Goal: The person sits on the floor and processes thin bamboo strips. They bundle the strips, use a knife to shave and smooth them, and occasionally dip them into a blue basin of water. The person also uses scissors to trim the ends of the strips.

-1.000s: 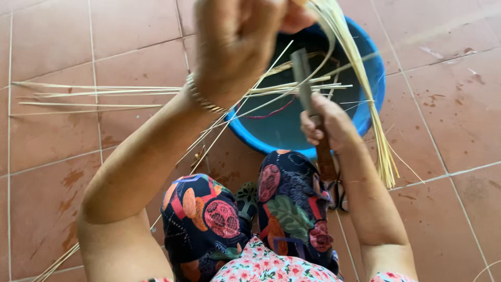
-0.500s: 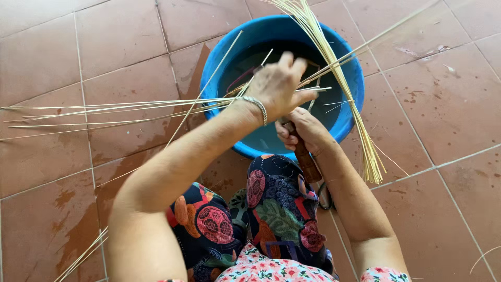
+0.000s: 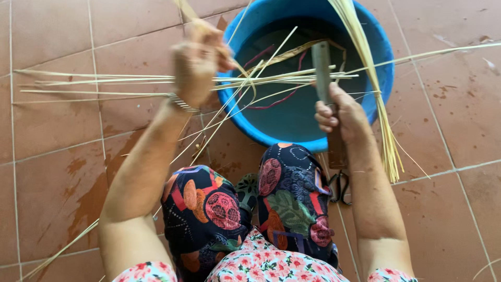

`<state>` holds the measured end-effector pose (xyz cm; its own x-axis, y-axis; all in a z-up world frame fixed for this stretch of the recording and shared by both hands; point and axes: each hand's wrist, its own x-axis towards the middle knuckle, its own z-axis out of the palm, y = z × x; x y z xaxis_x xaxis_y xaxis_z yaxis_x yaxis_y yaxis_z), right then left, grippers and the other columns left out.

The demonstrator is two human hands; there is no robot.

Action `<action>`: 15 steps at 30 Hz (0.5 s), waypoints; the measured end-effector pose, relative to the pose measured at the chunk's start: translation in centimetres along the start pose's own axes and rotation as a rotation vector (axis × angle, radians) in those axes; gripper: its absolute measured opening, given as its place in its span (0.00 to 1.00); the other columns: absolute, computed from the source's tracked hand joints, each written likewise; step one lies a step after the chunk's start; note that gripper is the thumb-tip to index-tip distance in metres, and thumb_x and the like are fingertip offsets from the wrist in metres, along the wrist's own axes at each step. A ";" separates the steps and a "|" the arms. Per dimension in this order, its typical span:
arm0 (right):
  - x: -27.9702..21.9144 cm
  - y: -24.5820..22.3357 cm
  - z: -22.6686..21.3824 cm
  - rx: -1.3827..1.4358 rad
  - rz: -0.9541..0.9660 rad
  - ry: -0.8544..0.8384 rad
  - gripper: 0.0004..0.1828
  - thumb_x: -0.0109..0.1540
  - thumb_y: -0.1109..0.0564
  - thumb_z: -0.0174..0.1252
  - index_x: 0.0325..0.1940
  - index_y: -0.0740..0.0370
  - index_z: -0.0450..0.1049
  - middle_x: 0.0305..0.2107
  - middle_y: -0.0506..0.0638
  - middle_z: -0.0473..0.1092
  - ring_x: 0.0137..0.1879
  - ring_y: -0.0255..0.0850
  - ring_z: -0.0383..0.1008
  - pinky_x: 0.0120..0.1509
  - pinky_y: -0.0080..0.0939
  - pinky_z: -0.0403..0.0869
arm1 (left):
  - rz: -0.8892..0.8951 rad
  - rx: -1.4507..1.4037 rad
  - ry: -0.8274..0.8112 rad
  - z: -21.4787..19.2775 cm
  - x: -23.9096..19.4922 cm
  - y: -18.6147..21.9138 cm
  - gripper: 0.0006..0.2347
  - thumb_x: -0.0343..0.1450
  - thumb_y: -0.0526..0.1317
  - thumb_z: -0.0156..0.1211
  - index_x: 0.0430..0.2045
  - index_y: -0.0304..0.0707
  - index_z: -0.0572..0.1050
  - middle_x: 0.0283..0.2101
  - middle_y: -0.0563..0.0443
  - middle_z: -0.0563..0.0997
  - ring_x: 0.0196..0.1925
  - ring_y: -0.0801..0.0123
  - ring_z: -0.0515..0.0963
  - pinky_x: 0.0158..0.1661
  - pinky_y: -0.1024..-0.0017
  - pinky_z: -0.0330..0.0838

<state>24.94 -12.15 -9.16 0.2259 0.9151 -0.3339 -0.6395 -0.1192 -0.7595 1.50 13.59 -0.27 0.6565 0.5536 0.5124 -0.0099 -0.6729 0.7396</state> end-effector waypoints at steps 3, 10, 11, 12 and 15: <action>-0.2 -0.2 -1.4 0.013 -0.023 0.022 0.25 0.76 0.39 0.37 0.69 0.54 0.64 0.18 0.40 0.55 0.18 0.27 0.50 0.23 0.30 0.57 | -0.096 -0.097 0.065 -5.6 -1.8 0.5 0.09 0.86 0.40 0.47 0.43 0.31 0.69 0.34 0.46 0.84 0.34 0.65 0.90 0.32 0.72 0.81; -1.5 -1.7 0.2 0.079 -0.143 -0.038 0.26 0.78 0.38 0.35 0.71 0.55 0.62 0.20 0.41 0.55 0.19 0.27 0.51 0.24 0.30 0.57 | 0.113 -0.229 0.106 -9.2 -1.0 4.7 0.10 0.87 0.40 0.42 0.46 0.31 0.69 0.38 0.43 0.83 0.38 0.61 0.89 0.38 0.67 0.83; -1.8 -2.1 1.1 0.090 -0.175 -0.073 0.27 0.78 0.38 0.36 0.72 0.55 0.63 0.20 0.41 0.55 0.19 0.27 0.51 0.24 0.30 0.57 | 0.156 -0.232 0.084 -8.0 -0.6 5.5 0.12 0.87 0.41 0.42 0.46 0.31 0.71 0.39 0.44 0.83 0.39 0.62 0.88 0.38 0.68 0.83; -2.0 -2.4 2.0 0.100 -0.207 -0.108 0.27 0.78 0.38 0.36 0.73 0.56 0.63 0.19 0.42 0.55 0.19 0.27 0.51 0.23 0.30 0.56 | 0.199 -0.236 0.060 -6.7 -0.1 6.3 0.13 0.87 0.42 0.42 0.46 0.30 0.72 0.39 0.45 0.83 0.40 0.62 0.88 0.38 0.69 0.83; -2.3 -2.9 4.7 0.047 -0.209 -0.144 0.28 0.77 0.37 0.36 0.72 0.55 0.64 0.18 0.41 0.54 0.17 0.28 0.50 0.20 0.32 0.55 | 0.301 -0.106 0.035 -2.5 2.8 7.9 0.15 0.86 0.44 0.47 0.35 0.34 0.76 0.33 0.50 0.83 0.34 0.71 0.88 0.35 0.74 0.83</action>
<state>22.82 -12.09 -3.62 0.2520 0.9638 -0.0865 -0.6237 0.0934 -0.7760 1.39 11.01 8.13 0.5857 0.3548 0.7287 -0.2797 -0.7554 0.5926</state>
